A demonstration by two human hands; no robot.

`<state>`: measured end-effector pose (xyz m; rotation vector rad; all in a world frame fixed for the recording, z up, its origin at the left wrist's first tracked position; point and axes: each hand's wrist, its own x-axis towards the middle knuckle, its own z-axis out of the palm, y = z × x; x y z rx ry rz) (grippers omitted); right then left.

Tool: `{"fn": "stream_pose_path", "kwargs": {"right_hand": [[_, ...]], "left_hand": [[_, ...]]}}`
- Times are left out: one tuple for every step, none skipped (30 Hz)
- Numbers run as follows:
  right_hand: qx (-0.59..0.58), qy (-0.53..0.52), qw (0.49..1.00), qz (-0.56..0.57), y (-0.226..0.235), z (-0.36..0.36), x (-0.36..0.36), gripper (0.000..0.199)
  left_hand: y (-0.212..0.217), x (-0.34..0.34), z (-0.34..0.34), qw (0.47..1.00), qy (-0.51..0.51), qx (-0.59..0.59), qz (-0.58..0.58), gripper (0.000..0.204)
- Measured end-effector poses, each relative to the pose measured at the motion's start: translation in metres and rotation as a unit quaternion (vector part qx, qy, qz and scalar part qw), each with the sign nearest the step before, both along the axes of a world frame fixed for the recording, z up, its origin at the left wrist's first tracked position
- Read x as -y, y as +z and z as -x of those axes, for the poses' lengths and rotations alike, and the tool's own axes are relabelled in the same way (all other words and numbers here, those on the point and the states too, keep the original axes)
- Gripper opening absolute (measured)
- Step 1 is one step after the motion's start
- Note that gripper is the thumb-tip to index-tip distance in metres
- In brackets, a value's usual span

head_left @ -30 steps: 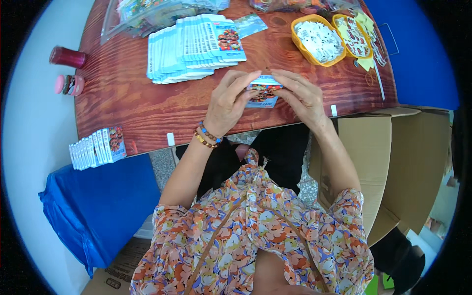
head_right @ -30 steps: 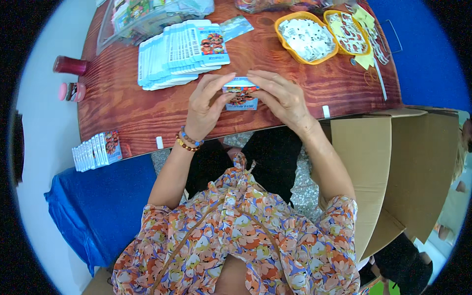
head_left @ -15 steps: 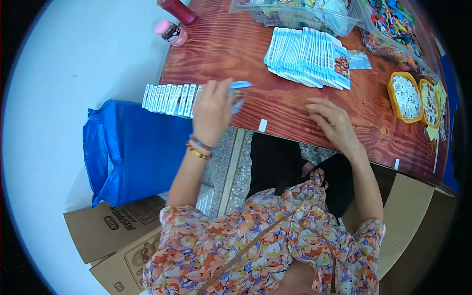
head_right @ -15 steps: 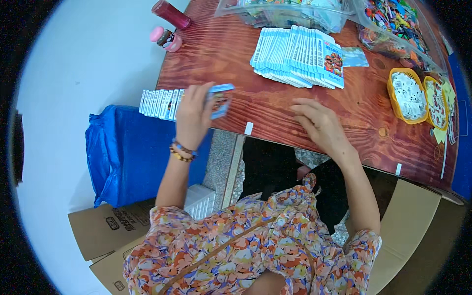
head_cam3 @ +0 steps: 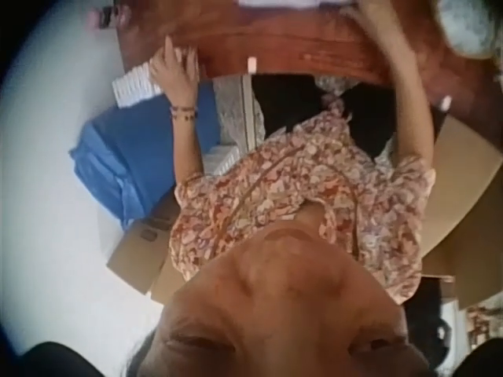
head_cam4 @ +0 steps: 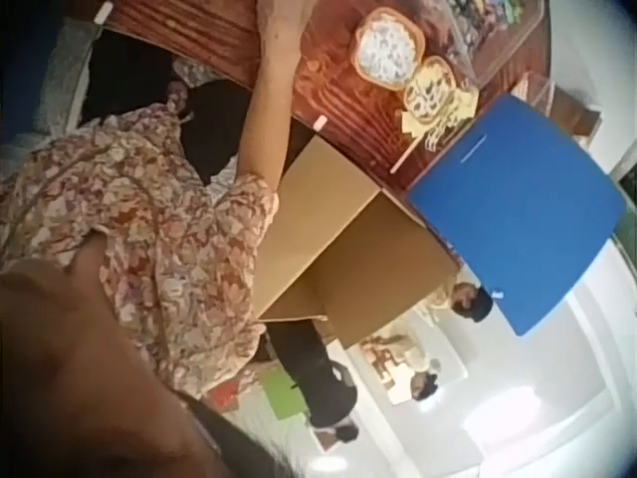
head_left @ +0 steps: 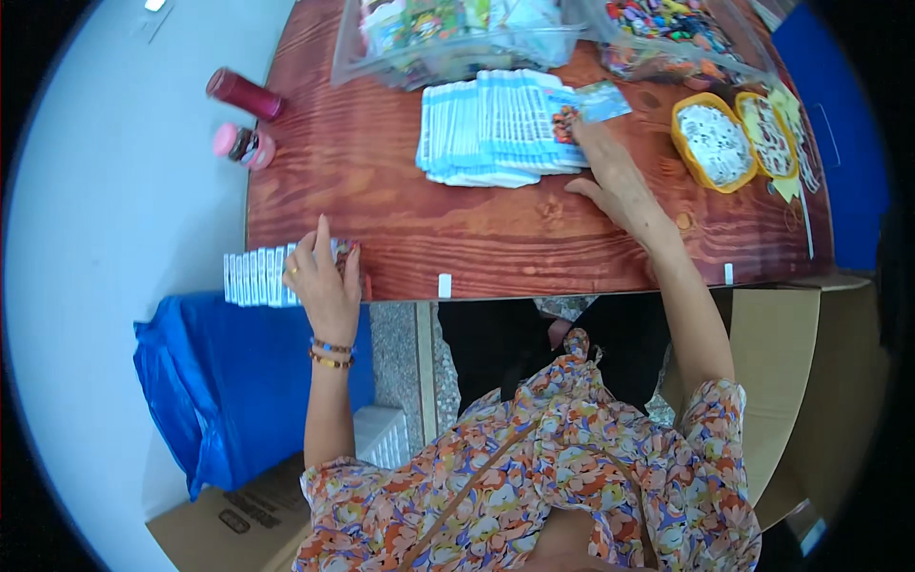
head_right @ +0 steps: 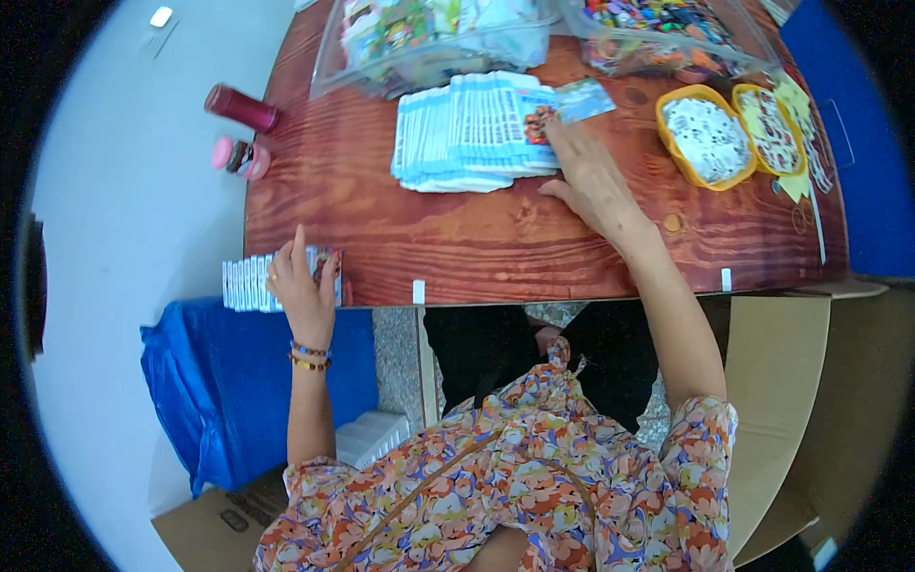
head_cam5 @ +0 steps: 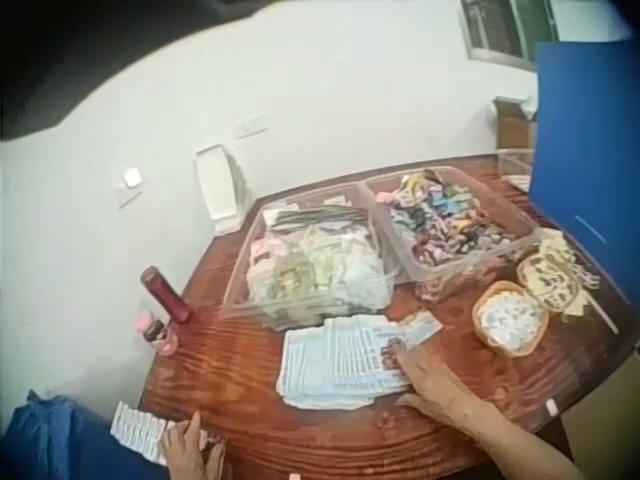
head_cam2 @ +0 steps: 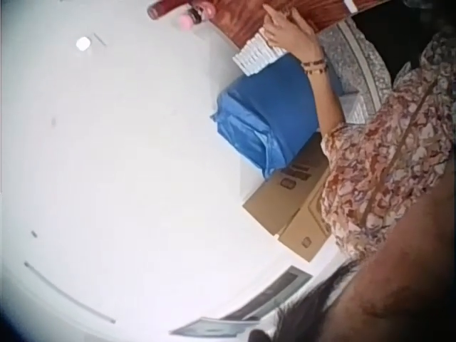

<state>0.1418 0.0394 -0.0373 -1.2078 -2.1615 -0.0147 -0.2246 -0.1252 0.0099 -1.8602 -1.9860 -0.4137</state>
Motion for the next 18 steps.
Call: {"fn": "stream_pose_path", "kwargs": {"right_hand": [[0.011,0.04,0.996,0.08,-0.002,-0.011,-0.002,0.049],[0.022,0.081,0.983,0.161,-0.004,-0.022,-0.002,0.046],[-0.002,0.091,0.986,0.142,-0.008,-0.027,-0.001,0.038],[0.004,0.081,0.987,0.142,-0.01,-0.035,0.002,0.038],[-0.03,0.082,0.986,0.14,-0.01,-0.037,0.008,0.035],[-0.063,0.088,0.985,0.135,-0.008,-0.037,0.012,0.033],[-0.115,0.058,0.981,0.143,-0.006,-0.038,0.022,0.035],[-0.114,0.061,0.982,0.14,-0.004,-0.035,0.031,0.035],[-0.121,0.063,0.986,0.095,0.001,-0.035,0.041,0.038],[-0.128,0.067,0.988,0.051,0.004,-0.036,0.052,0.041],[-0.092,0.074,0.993,0.029,0.003,-0.036,0.066,0.045],[-0.081,0.117,0.99,-0.016,0.006,-0.034,0.077,0.042],[-0.077,0.128,0.989,0.01,0.009,-0.029,0.09,0.038],[-0.072,0.131,0.988,0.036,0.011,-0.029,0.101,0.033],[-0.056,0.151,0.981,0.104,0.022,-0.036,0.107,0.029],[-0.055,0.143,0.983,0.105,0.021,-0.045,0.106,0.029],[-0.111,0.127,0.975,0.142,0.02,-0.059,0.105,0.029],[-0.168,0.113,0.963,0.178,0.028,-0.063,0.103,0.03]], "left_hand": [[0.002,-0.004,-0.006,0.999,0.012,0.031,-0.01,0.052],[0.002,-0.008,-0.014,0.999,0.002,0.037,-0.011,0.052],[0.003,-0.013,-0.023,0.993,-0.039,0.11,-0.015,0.05],[0.003,-0.018,-0.033,0.98,-0.079,0.183,-0.017,0.047],[0.004,-0.024,-0.048,0.981,-0.117,0.152,-0.041,0.042],[0.008,-0.029,-0.066,0.953,-0.132,0.273,0.008,0.04],[0.009,-0.033,-0.087,0.908,-0.145,0.39,0.057,0.037],[0.007,-0.038,-0.106,0.827,-0.11,0.534,0.138,0.037],[-0.004,-0.049,-0.122,0.735,-0.141,0.634,0.192,0.039],[-0.006,-0.058,-0.146,0.654,-0.158,0.712,0.202,0.041],[-0.002,-0.07,-0.173,0.559,-0.11,0.799,0.194,0.039],[-0.014,-0.083,-0.176,0.556,-0.111,0.8,0.196,0.039],[-0.037,-0.094,-0.176,0.571,-0.149,0.788,0.176,0.038],[-0.036,-0.103,-0.185,0.583,-0.19,0.773,0.161,0.038],[-0.035,-0.103,-0.193,0.592,-0.182,0.769,0.16,0.038],[-0.032,-0.1,-0.196,0.589,-0.185,0.768,0.167,0.038],[-0.026,-0.095,-0.199,0.641,-0.209,0.716,0.181,0.04],[-0.023,-0.089,-0.197,0.69,-0.229,0.659,0.192,0.042]]}}
